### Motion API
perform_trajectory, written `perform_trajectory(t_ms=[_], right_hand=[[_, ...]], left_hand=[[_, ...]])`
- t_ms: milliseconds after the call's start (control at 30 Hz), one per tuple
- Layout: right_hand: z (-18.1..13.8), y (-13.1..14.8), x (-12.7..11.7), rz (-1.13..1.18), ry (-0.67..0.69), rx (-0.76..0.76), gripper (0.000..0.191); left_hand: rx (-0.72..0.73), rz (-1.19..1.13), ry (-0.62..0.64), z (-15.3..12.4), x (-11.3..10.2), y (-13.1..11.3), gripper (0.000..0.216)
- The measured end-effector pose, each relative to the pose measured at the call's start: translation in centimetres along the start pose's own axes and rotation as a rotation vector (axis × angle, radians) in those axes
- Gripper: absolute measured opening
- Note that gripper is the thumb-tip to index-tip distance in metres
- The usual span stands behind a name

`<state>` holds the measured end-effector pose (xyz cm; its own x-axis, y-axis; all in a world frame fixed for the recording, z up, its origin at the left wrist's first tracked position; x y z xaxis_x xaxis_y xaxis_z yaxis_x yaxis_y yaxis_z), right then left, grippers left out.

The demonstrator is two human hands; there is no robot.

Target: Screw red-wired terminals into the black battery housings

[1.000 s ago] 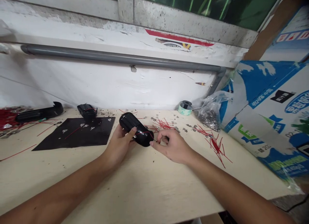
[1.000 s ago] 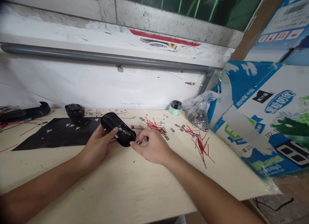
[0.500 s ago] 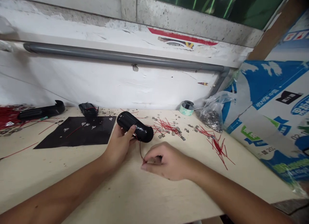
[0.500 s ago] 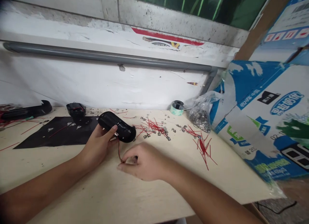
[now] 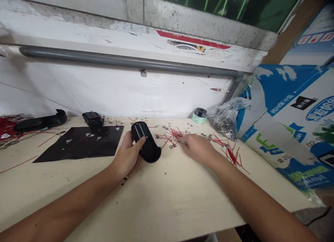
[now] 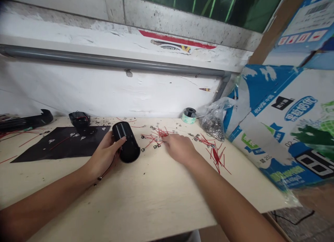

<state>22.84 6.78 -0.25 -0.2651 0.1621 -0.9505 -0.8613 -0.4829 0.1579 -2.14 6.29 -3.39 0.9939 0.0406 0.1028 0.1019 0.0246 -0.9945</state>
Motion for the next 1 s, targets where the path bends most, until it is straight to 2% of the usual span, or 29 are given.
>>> perform_trajectory(t_ms=[100,267,367,467,533,633,733,833,900,1000], right_hand=[[0.3,-0.3,0.6,-0.032,0.005,0.008,0.022],[0.6,0.1,0.4,-0.059,-0.098,-0.008,0.021],[0.4,0.2,-0.3,-0.013,-0.224,0.003,0.021],[0.2,0.8,-0.8,0.092,-0.313,-0.009,0.020],[0.0,1.5,-0.7,0.198,-0.326,-0.014,0.020],[-0.1,2.6,-0.3,0.441,-0.334,-0.025,0.022],[0.0,3.5,0.1,0.671,-0.335,-0.018,0.022],[0.2,3.9,0.4,0.814,-0.328,-0.010,0.022],[0.3,4.0,1.0,0.975,-0.273,0.035,0.024],[0.4,4.2,2.2,1.361,-0.080,0.164,0.027]], left_hand=[[0.000,0.079,0.007,-0.3,0.2,-0.3,0.037],[0.002,0.259,0.030,-0.6,0.8,-0.8,0.039],[0.015,0.221,0.042,-0.6,0.8,-0.9,0.041],[-0.058,0.142,0.108,-0.9,1.0,-0.9,0.056],[-0.098,0.116,0.161,-1.4,1.4,-1.1,0.069],[-0.059,0.110,0.204,-2.0,1.8,-1.5,0.076],[-0.004,0.109,0.247,-2.1,2.2,-1.4,0.057],[0.053,0.240,0.241,-1.6,2.1,-1.1,0.041],[0.079,0.357,0.222,-1.2,1.9,-0.9,0.042],[0.099,0.464,0.250,-0.8,1.7,-1.0,0.044]])
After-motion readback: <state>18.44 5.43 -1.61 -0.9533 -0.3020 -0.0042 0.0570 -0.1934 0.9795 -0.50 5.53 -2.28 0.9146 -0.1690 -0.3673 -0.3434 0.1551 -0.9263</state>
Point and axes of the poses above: each hand's wrist, its own z-axis towards the middle knuckle, its own x-axis out of the palm, y = z × x, the point moved 4 cm from there along z, towards the middle knuckle, and after that the axes turned 6 degrees about -x, right-handed, at the moved point
